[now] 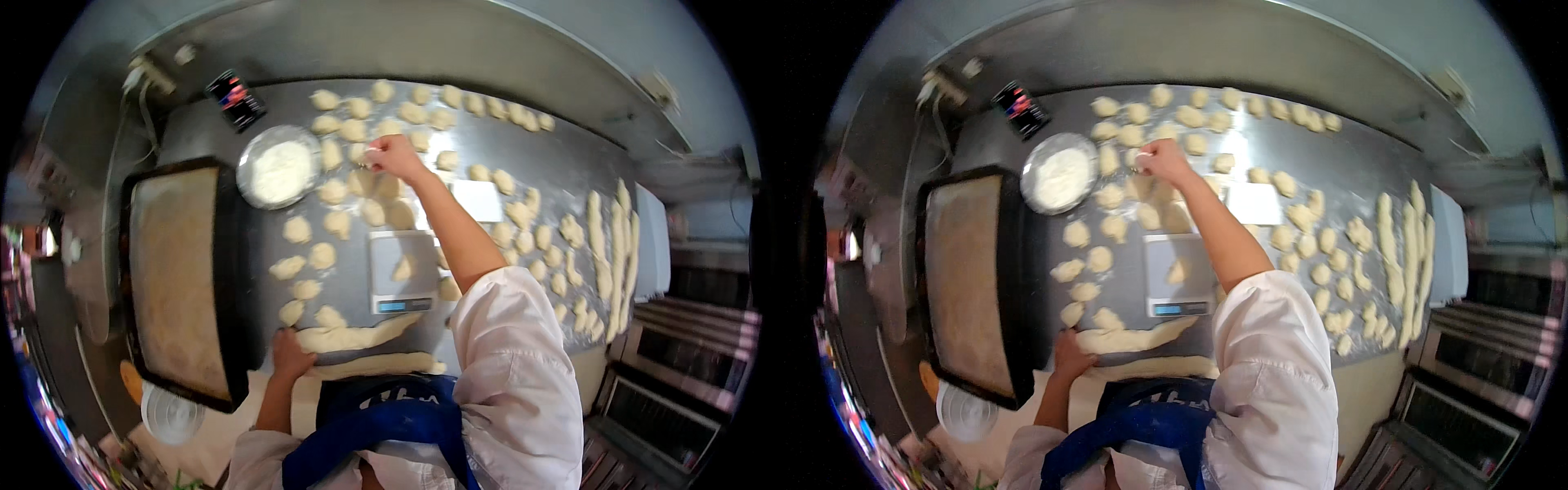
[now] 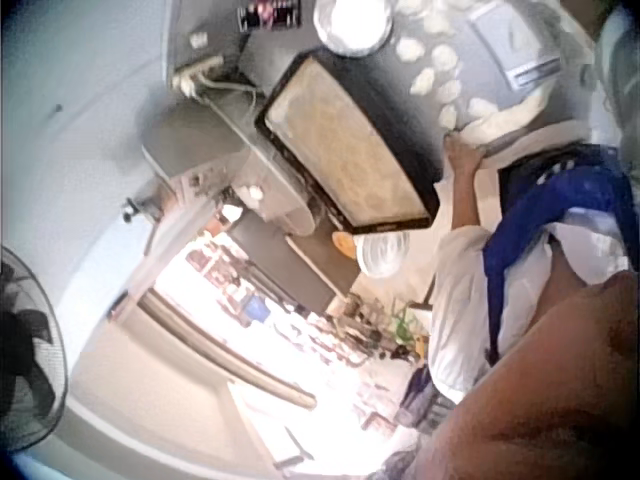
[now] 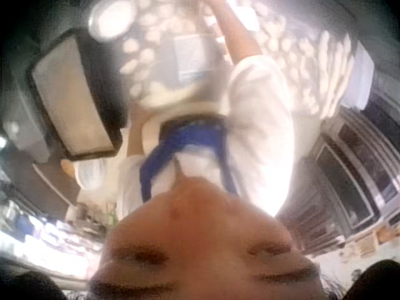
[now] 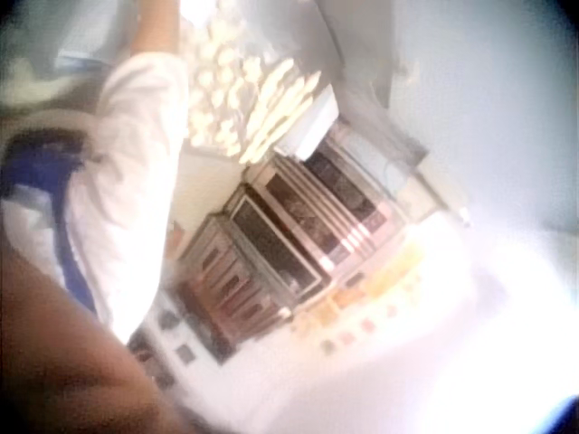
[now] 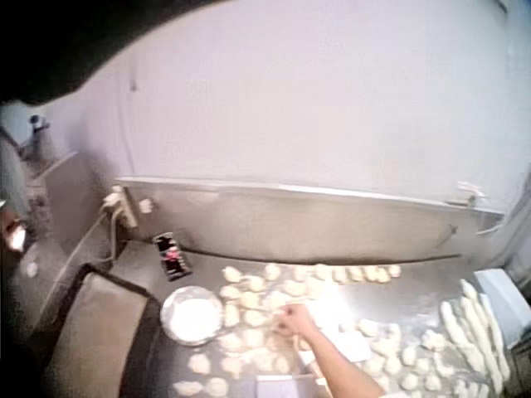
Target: The person portioned dough, weighed individual pieces on a digital scale, and rolled them into long, thin shapes on a metal workbench.
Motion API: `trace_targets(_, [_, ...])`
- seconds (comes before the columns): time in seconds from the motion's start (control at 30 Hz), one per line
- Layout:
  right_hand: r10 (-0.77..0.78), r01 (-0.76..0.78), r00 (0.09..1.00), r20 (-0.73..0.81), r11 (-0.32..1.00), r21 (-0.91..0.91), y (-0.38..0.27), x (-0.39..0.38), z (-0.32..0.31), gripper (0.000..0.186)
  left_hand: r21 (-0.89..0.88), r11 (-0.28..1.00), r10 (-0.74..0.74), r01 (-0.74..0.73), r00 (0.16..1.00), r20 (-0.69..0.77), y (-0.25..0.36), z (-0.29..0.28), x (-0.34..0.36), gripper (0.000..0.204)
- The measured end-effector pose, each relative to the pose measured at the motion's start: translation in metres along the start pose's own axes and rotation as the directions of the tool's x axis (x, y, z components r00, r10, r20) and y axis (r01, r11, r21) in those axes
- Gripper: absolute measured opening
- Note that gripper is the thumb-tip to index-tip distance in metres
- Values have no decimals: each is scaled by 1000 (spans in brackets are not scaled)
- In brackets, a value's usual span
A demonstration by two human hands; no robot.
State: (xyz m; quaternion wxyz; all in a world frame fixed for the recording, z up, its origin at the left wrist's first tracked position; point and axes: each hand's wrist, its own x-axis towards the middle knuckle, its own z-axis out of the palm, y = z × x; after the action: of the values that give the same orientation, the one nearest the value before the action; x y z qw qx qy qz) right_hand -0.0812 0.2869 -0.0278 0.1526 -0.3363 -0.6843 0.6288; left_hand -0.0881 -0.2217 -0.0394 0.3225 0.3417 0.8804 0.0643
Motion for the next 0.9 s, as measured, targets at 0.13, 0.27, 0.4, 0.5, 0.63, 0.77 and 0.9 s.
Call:
trace_targets(0.13, [-13, -50, 749, -662, 996, -76, 24, -31, -168, 23, 55, 997, -66, 63, 995, 69, 16, -20, 2, 74])
trace_targets(0.27, [73, -197, 820, -568, 968, -159, 47, -38, -238, 25, 169, 985, -34, 42, 998, -50, -1, 2, 7, 72])
trace_targets(0.4, [41, -127, 916, -398, 973, -192, 89, 1, -267, 23, 269, 951, -142, 153, 988, -60, 27, -12, 16, 78])
trace_targets(0.5, [105, -25, 695, -711, 992, 122, 45, -9, -280, 22, 35, 955, -286, 295, 946, -153, 49, -3, -10, 81])
trace_targets(0.63, [53, -202, 803, -594, 961, -187, 113, -13, -388, 23, 231, 936, -180, 267, 924, -338, 34, 28, -5, 93])
trace_targets(0.77, [77, -331, 836, -544, 861, -386, 126, -33, -480, 23, 174, 831, -468, 527, 834, -291, 69, 39, -4, 96])
trace_targets(0.9, [50, -343, 698, -714, 899, -272, 127, -49, -569, 24, 169, 827, -489, 537, 834, -256, 93, 27, -5, 105])
